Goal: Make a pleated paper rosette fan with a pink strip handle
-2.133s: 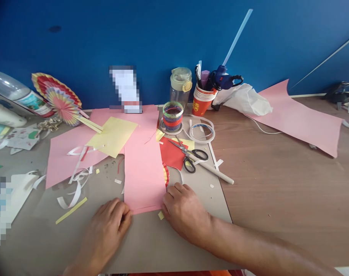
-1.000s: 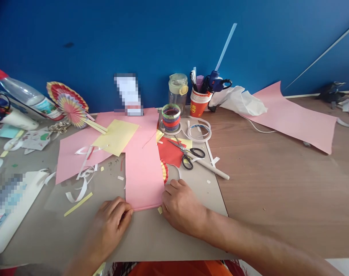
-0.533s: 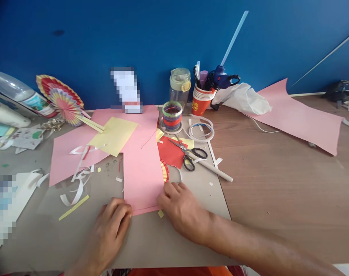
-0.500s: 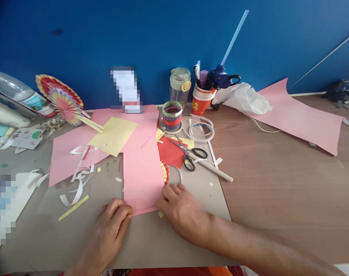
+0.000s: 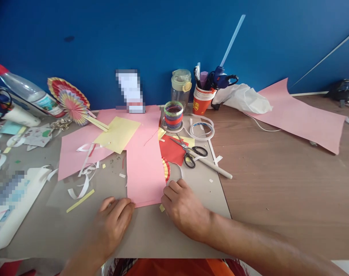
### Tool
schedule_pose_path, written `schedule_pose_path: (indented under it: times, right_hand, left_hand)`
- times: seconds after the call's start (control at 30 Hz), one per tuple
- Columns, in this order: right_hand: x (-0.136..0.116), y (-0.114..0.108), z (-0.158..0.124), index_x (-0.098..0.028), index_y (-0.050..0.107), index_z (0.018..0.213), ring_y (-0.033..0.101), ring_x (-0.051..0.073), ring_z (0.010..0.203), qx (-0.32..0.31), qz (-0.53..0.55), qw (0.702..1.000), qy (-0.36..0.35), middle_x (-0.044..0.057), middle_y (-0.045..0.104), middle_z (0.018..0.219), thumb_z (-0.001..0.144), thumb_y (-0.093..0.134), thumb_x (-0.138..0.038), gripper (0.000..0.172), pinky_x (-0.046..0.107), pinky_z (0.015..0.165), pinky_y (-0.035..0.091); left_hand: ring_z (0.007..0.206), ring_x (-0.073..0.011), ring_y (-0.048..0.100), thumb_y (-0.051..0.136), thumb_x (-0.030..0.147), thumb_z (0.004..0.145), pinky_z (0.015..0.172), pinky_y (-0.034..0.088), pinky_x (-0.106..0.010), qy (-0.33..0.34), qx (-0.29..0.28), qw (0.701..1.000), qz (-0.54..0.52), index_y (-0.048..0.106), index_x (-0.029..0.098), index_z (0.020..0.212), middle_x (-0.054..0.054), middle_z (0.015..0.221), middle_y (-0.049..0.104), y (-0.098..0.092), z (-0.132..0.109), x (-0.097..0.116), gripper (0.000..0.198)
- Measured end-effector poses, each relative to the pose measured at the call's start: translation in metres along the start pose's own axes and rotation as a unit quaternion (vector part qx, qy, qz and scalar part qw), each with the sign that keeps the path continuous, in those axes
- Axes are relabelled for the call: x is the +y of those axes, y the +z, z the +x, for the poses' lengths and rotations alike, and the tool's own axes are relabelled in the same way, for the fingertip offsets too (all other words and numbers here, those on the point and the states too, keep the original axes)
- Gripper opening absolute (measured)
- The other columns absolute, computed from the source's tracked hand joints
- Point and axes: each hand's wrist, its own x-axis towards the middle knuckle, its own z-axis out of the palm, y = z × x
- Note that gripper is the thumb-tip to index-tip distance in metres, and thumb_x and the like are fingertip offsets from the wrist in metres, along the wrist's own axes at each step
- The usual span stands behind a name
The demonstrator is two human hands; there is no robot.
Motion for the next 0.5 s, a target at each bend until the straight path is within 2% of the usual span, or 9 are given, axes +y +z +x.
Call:
schedule_pose_path:
  times: [0.1,0.27,0.5]
  right_hand:
    - [0.0012,0.0039,0.0016,-0.019,0.052,0.067,0.043,0.018,0.07,0.004,-0.052,0.997,-0.048,0.004,0.055,0.071,0.081,0.05,-0.01,0.017,0.034,0.061,0.028]
    - [0.0014,0.0035,0.0043,-0.019,0.051,0.064,0.042,0.017,0.067,0.005,-0.045,0.999,-0.027,0.003,0.054,0.068,0.079,0.051,-0.012,0.017,0.033,0.061,0.026]
    - [0.0046,0.0071,0.0069,-0.018,0.049,0.06,0.041,0.016,0.064,0.02,-0.023,1.0,-0.007,0.002,0.053,0.064,0.079,0.051,-0.014,0.019,0.032,0.06,0.025]
  left_hand:
    - [0.072,-0.0164,0.06,0.043,0.0,0.085,0.08,0.039,-0.037,0.004,-0.003,1.0,-0.019,0.056,0.017,0.093,-0.003,0.083,0.062,0.0019,-0.0023,0.0004,0.023]
    - [0.066,-0.0148,0.058,0.041,0.003,0.088,0.075,0.036,-0.035,-0.028,0.026,0.998,-0.041,0.055,0.019,0.086,0.001,0.072,0.061,0.0008,-0.0021,0.0032,0.021]
    - [0.059,-0.0145,0.055,0.036,0.009,0.091,0.07,0.037,-0.032,-0.082,0.024,0.994,-0.076,0.053,0.021,0.083,0.001,0.067,0.059,0.0005,0.0027,-0.0013,0.022]
